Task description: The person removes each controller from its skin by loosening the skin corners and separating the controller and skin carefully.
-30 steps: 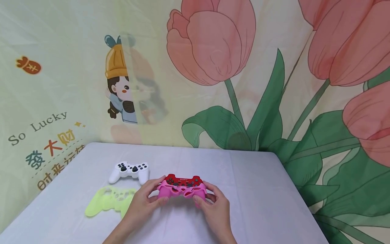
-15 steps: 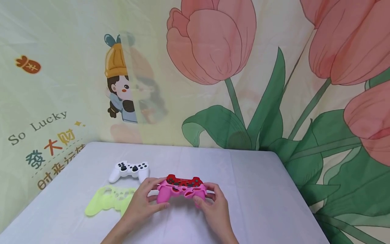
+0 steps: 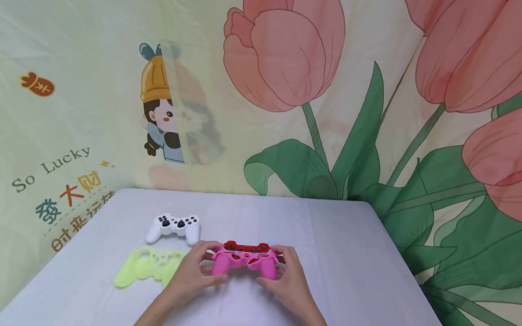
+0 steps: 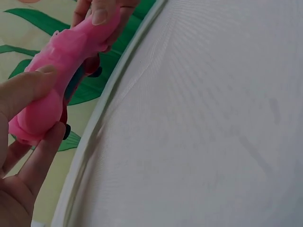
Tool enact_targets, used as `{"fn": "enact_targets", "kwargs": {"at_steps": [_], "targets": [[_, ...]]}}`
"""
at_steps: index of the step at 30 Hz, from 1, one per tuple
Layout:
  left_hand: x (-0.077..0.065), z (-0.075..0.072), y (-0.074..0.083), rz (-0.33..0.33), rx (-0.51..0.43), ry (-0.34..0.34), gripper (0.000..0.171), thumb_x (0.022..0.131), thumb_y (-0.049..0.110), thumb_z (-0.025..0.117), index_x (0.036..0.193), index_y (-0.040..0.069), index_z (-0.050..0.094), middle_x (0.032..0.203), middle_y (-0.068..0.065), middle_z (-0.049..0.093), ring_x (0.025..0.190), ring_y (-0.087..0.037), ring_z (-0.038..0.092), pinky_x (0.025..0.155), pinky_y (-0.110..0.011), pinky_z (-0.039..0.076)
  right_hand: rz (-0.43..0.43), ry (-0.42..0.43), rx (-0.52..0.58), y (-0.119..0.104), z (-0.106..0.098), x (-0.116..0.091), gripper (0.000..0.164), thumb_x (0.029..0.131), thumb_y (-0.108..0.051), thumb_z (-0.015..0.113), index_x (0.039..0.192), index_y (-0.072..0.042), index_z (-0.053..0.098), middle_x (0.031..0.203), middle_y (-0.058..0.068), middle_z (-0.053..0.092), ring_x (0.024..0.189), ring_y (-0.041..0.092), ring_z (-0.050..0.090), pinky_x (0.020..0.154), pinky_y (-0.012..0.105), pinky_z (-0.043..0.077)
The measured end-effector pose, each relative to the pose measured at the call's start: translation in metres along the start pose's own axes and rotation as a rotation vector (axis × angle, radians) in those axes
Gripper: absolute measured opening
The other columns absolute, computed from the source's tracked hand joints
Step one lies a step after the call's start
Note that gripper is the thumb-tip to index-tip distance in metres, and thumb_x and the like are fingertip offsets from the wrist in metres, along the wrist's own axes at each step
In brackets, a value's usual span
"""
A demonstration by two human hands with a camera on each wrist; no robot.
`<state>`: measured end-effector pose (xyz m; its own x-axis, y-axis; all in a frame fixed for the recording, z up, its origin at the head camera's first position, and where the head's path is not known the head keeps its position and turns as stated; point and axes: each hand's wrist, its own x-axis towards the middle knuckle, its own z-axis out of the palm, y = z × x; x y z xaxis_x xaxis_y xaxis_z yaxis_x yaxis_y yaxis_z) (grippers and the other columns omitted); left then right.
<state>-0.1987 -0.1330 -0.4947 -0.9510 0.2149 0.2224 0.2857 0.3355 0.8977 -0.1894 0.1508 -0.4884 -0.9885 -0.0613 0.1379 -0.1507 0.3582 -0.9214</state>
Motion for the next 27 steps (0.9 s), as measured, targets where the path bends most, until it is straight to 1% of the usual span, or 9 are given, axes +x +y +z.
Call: {"fn": "enact_targets", "kwargs": {"at_steps": [3, 7, 10, 13, 16, 19, 27], "targets": [[-0.0002, -0.0006, -0.0019, -0.008, 0.028, -0.021, 0.072, 0.072, 0.025, 0.1, 0.133, 0.026, 0.061, 0.126, 0.003, 0.058, 0.112, -0.022, 0.066, 0.088, -0.025, 0.061, -0.015, -0.006, -0.047, 0.0018, -0.0002, 0.0009, 0.077, 0.068, -0.01, 0.102, 0.134, -0.016, 0.061, 0.131, 0.003, 0.057, 0.118, 0.027, 0.061, 0.094, 0.032, 0.06], [-0.0007, -0.0005, -0.0022, 0.002, 0.091, -0.057, 0.069, 0.072, 0.027, 0.1, 0.127, 0.024, 0.058, 0.122, 0.002, 0.056, 0.103, -0.018, 0.068, 0.084, -0.027, 0.061, -0.007, -0.025, -0.099, 0.0019, 0.0004, 0.002, 0.072, 0.067, -0.014, 0.103, 0.125, -0.019, 0.061, 0.127, 0.0, 0.058, 0.116, 0.025, 0.06, 0.095, 0.033, 0.06], [-0.0006, 0.0005, -0.0018, 0.01, 0.138, -0.089, 0.065, 0.072, 0.028, 0.1, 0.119, 0.025, 0.056, 0.12, 0.003, 0.054, 0.094, -0.015, 0.068, 0.079, -0.027, 0.059, -0.001, -0.046, -0.113, 0.0019, 0.0004, 0.0019, 0.069, 0.066, -0.014, 0.103, 0.118, -0.017, 0.058, 0.121, 0.0, 0.058, 0.113, 0.024, 0.058, 0.092, 0.03, 0.06], [0.0002, 0.0016, -0.0024, 0.024, 0.173, -0.105, 0.059, 0.072, 0.027, 0.099, 0.11, 0.026, 0.053, 0.115, 0.005, 0.054, 0.091, -0.012, 0.068, 0.077, -0.026, 0.058, -0.006, -0.062, -0.132, 0.0032, 0.0001, 0.0012, 0.068, 0.064, -0.015, 0.104, 0.112, -0.017, 0.055, 0.111, 0.0, 0.057, 0.108, 0.022, 0.056, 0.086, 0.024, 0.059], [0.0007, 0.0018, -0.004, 0.048, 0.192, -0.102, 0.056, 0.073, 0.026, 0.099, 0.105, 0.026, 0.052, 0.11, 0.006, 0.055, 0.089, -0.009, 0.068, 0.077, -0.025, 0.059, -0.018, -0.072, -0.163, 0.0052, 0.0001, 0.0006, 0.068, 0.062, -0.016, 0.104, 0.108, -0.017, 0.054, 0.103, 0.001, 0.056, 0.1, 0.021, 0.054, 0.077, 0.023, 0.055], [0.0006, 0.0015, -0.0049, 0.068, 0.196, -0.094, 0.055, 0.073, 0.026, 0.099, 0.103, 0.025, 0.052, 0.107, 0.007, 0.055, 0.088, -0.008, 0.068, 0.077, -0.026, 0.06, -0.024, -0.071, -0.193, 0.0067, 0.0009, 0.0006, 0.066, 0.061, -0.016, 0.104, 0.103, -0.017, 0.053, 0.099, 0.001, 0.055, 0.094, 0.021, 0.053, 0.071, 0.023, 0.051], [0.0011, 0.0016, -0.0082, 0.078, 0.221, -0.078, 0.055, 0.073, 0.028, 0.099, 0.1, 0.03, 0.052, 0.099, 0.006, 0.053, 0.087, -0.007, 0.066, 0.076, -0.025, 0.059, -0.024, -0.025, -0.26, 0.0048, 0.0052, 0.0009, 0.059, 0.063, -0.016, 0.104, 0.092, -0.022, 0.053, 0.098, -0.002, 0.053, 0.092, 0.017, 0.054, 0.076, 0.023, 0.051]]}}
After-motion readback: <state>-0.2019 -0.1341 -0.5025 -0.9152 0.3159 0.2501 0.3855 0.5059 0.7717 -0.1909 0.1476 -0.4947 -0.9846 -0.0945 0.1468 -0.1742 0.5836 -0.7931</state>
